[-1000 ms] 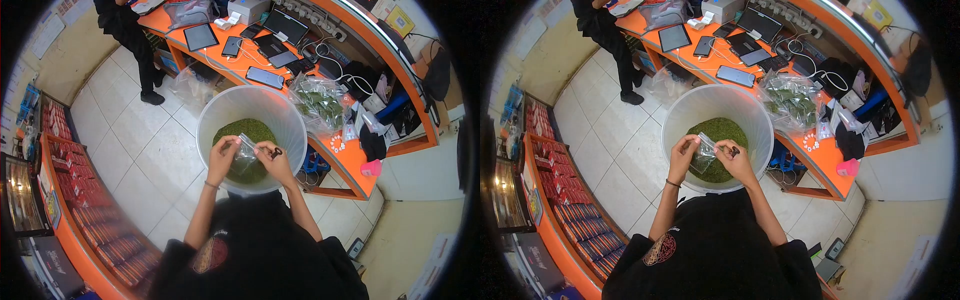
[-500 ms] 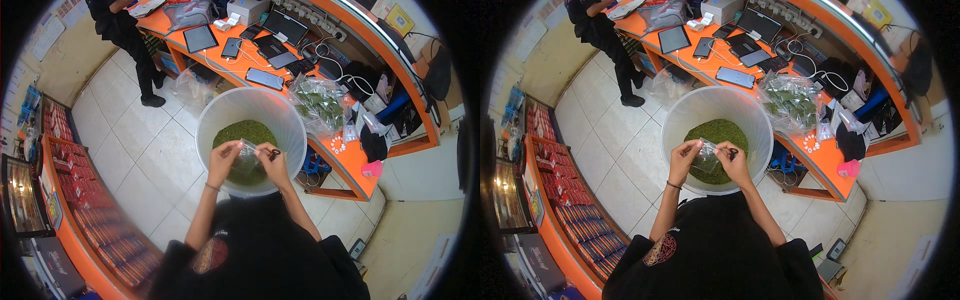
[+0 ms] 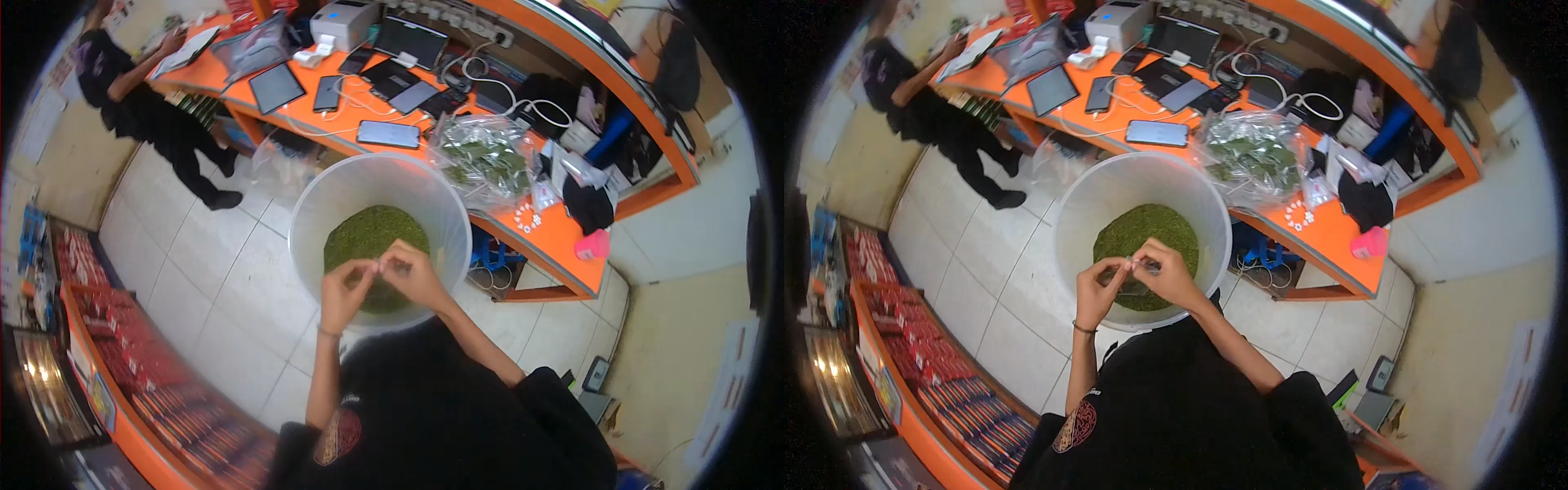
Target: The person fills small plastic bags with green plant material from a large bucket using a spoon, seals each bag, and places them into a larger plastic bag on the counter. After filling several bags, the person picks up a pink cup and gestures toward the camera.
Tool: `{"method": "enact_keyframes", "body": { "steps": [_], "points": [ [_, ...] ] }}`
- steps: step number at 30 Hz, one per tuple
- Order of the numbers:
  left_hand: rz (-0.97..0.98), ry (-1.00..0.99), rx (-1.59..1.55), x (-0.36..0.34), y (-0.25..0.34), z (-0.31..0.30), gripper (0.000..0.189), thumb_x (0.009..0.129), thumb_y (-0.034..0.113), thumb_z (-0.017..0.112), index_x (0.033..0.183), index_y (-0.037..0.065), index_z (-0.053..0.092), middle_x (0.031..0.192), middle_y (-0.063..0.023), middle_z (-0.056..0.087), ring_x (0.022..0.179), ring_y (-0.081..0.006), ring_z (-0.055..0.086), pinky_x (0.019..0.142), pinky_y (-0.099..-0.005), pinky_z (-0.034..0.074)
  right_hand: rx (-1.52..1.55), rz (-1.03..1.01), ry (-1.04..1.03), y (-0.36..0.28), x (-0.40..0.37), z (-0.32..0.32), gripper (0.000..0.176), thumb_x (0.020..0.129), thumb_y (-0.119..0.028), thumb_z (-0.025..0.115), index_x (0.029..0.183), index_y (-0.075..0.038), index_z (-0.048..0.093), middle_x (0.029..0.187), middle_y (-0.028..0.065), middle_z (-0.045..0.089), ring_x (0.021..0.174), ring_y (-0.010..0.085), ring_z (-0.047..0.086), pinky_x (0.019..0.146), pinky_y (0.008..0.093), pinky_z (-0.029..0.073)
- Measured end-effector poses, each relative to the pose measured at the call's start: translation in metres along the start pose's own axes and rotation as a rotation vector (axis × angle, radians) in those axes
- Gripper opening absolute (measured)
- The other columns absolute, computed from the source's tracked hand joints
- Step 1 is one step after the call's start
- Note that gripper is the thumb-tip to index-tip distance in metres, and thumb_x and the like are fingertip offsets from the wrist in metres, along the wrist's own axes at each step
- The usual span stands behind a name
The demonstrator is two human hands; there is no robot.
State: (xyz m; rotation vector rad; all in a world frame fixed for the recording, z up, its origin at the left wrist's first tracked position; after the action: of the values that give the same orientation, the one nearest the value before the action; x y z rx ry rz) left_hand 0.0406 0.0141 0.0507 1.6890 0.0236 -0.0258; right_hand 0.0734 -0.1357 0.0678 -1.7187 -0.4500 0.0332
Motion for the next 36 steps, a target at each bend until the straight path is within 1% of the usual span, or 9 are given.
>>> {"method": "enact_keyframes", "body": {
  "steps": [3,5,8,15,19,20,24,34,36],
  "points": [
    [0.098,0.090,0.059,-0.003,0.001,-0.001,0.014,0.092,0.009,0.066,0.096,-0.004,0.069,0.088,-0.0051,0.070,0.078,-0.0076,0.062,0.068,-0.0220,0.051,0.003,-0.006,-0.012,0.006,-0.002,0.002,0.012,0.083,-0.007,0.067,0.087,0.003,0.063,0.081,0.0079,0.056,0.072,0.0171,0.060,0.068,0.0308,0.048],
    [0.004,0.237,0.154,-0.003,0.000,-0.016,0.017,0.092,0.013,0.066,0.098,-0.002,0.070,0.090,-0.0089,0.071,0.079,-0.0117,0.065,0.069,-0.0261,0.053,-0.007,0.025,-0.035,0.010,-0.003,0.001,0.008,0.082,-0.001,0.067,0.088,0.002,0.062,0.086,0.0051,0.056,0.079,0.0125,0.058,0.069,0.0260,0.047],
    [-0.007,0.434,0.108,0.002,-0.013,-0.054,0.018,0.092,0.014,0.066,0.099,-0.002,0.069,0.091,-0.0085,0.071,0.081,-0.0119,0.065,0.072,-0.0270,0.052,-0.026,0.079,0.023,0.018,-0.005,-0.026,0.008,0.083,-0.003,0.065,0.089,0.002,0.062,0.083,0.0060,0.055,0.075,0.0147,0.058,0.068,0.0287,0.046],
    [0.067,-0.064,0.196,0.030,0.014,0.015,0.016,0.090,0.014,0.069,0.094,-0.001,0.069,0.089,-0.0085,0.070,0.085,-0.0142,0.064,0.079,-0.0269,0.050,0.097,0.001,-0.060,0.001,0.004,-0.040,0.010,0.088,-0.008,0.066,0.091,0.001,0.063,0.085,0.0072,0.056,0.075,0.0176,0.057,0.067,0.0308,0.045],
    [-0.049,0.103,0.195,0.033,0.017,0.016,0.013,0.088,0.012,0.070,0.090,-0.001,0.070,0.086,-0.0063,0.068,0.078,-0.0113,0.059,0.072,-0.0265,0.048,0.037,-0.039,-0.079,-0.002,0.016,-0.050,0.015,0.086,-0.011,0.069,0.090,0.002,0.063,0.082,0.0089,0.055,0.073,0.0203,0.057,0.063,0.0323,0.044],
    [0.066,0.177,0.226,0.034,0.027,0.017,0.014,0.088,0.014,0.070,0.090,0.000,0.070,0.082,-0.0046,0.068,0.073,-0.0102,0.056,0.064,-0.0255,0.043,0.015,-0.029,-0.079,-0.003,0.019,-0.050,0.015,0.086,-0.011,0.069,0.087,0.002,0.061,0.081,0.0094,0.054,0.071,0.0209,0.057,0.063,0.0330,0.044],
    [0.084,0.318,0.402,0.041,0.035,0.009,0.018,0.088,0.021,0.070,0.088,0.003,0.073,0.078,-0.0020,0.068,0.069,-0.0085,0.051,0.056,-0.0252,0.032,-0.001,-0.052,-0.055,-0.002,0.030,-0.050,0.022,0.084,-0.011,0.071,0.077,0.001,0.053,0.076,0.0100,0.049,0.066,0.0251,0.053,0.058,0.0375,0.040],
    [0.110,0.477,0.295,0.128,0.085,0.032,0.023,0.095,0.022,0.063,0.099,0.000,0.068,0.079,-0.0024,0.064,0.066,-0.0067,0.050,0.059,-0.0231,0.041,0.128,-0.090,0.108,0.011,0.060,-0.101,0.027,0.085,-0.016,0.072,0.077,0.001,0.052,0.075,0.0111,0.049,0.065,0.0267,0.054,0.058,0.0373,0.039],
    [0.123,0.541,0.246,0.157,0.101,0.051,0.024,0.096,0.022,0.061,0.102,0.000,0.067,0.081,-0.0030,0.063,0.068,-0.0077,0.051,0.061,-0.0239,0.042,0.130,-0.051,-0.127,0.025,0.052,-0.092,0.031,0.090,-0.027,0.067,0.081,0.001,0.058,0.087,0.0145,0.056,0.080,0.0281,0.059,0.071,0.0384,0.046]
  ]
}}
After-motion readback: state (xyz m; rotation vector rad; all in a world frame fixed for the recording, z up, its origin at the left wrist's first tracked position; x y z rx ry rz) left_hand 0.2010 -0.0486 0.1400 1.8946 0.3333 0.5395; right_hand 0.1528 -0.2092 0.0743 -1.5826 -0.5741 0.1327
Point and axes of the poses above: each hand's wrist, its own x-axis towards the middle knuckle, its own z-axis out of the palm, y = z × x, the point moved 6 cm from there along x, towards the middle knuckle
